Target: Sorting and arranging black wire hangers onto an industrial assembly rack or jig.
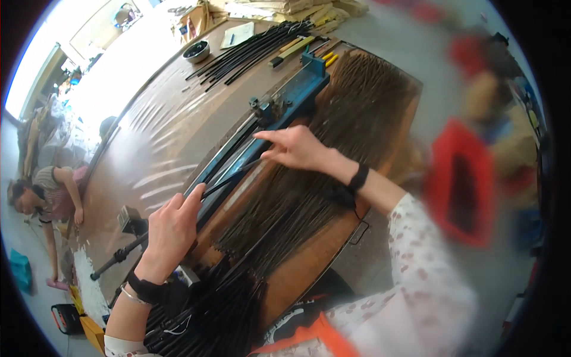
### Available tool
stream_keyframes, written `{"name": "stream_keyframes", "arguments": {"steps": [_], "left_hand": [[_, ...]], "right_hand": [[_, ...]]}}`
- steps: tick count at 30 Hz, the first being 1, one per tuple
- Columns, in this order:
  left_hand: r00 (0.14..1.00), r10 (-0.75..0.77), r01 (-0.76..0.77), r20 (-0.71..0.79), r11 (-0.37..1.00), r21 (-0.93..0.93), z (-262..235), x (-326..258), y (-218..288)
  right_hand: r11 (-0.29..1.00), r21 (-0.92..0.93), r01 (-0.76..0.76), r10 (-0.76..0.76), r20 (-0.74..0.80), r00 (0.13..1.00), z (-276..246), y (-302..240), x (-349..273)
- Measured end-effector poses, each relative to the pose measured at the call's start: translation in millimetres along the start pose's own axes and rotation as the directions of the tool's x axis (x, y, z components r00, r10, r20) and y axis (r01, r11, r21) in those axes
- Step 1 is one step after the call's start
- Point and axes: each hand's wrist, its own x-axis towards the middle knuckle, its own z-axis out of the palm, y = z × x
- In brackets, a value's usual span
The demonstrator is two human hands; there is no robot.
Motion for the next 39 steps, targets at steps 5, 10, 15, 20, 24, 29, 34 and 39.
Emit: {"name": "stream_keyframes", "arguments": {"steps": [5,10,15,20,24,29,34,39], "left_hand": [[0.998,0.036,-0.036,0.043,0.999,-0.002,7.5,6.7,-1.8],[0.998,0.006,0.000,0.059,0.995,-0.098,11.5,8.4,-4.5],[0.997,-0.032,0.034,-0.076,0.999,0.024,-3.5,-6.0,-21.7],[0.995,-0.054,0.056,-0.085,0.998,0.022,-9.8,-33.1,-24.9],[0.989,-0.104,0.120,-0.102,0.978,0.168,-28.0,-63.6,-37.5],[0.985,-0.025,0.075,-0.171,0.954,0.291,-40.3,-81.9,-33.8],[0.978,-0.020,0.051,-0.205,0.988,0.146,-37.5,-101.4,-31.7],[0.881,-0.181,0.317,-0.436,0.912,0.262,-83.3,-183.5,-96.8]], "right_hand": [[0.998,0.061,-0.015,0.014,0.019,1.000,-18.4,-3.5,5.6],[0.982,-0.029,0.186,-0.188,-0.104,0.977,-14.5,-4.9,9.6],[0.933,-0.238,-0.271,0.253,-0.104,0.962,2.3,25.8,-11.7],[0.961,0.249,0.121,-0.121,-0.016,0.993,15.9,-64.3,8.9],[0.998,0.063,-0.014,0.014,-0.008,1.000,32.8,-68.1,10.9],[0.986,0.117,0.117,-0.096,-0.175,0.980,52.0,-88.9,30.2],[0.972,0.183,0.148,-0.116,-0.172,0.978,92.2,-127.1,39.1],[0.999,-0.006,-0.036,0.036,0.005,0.999,90.0,-82.2,29.8]]}}
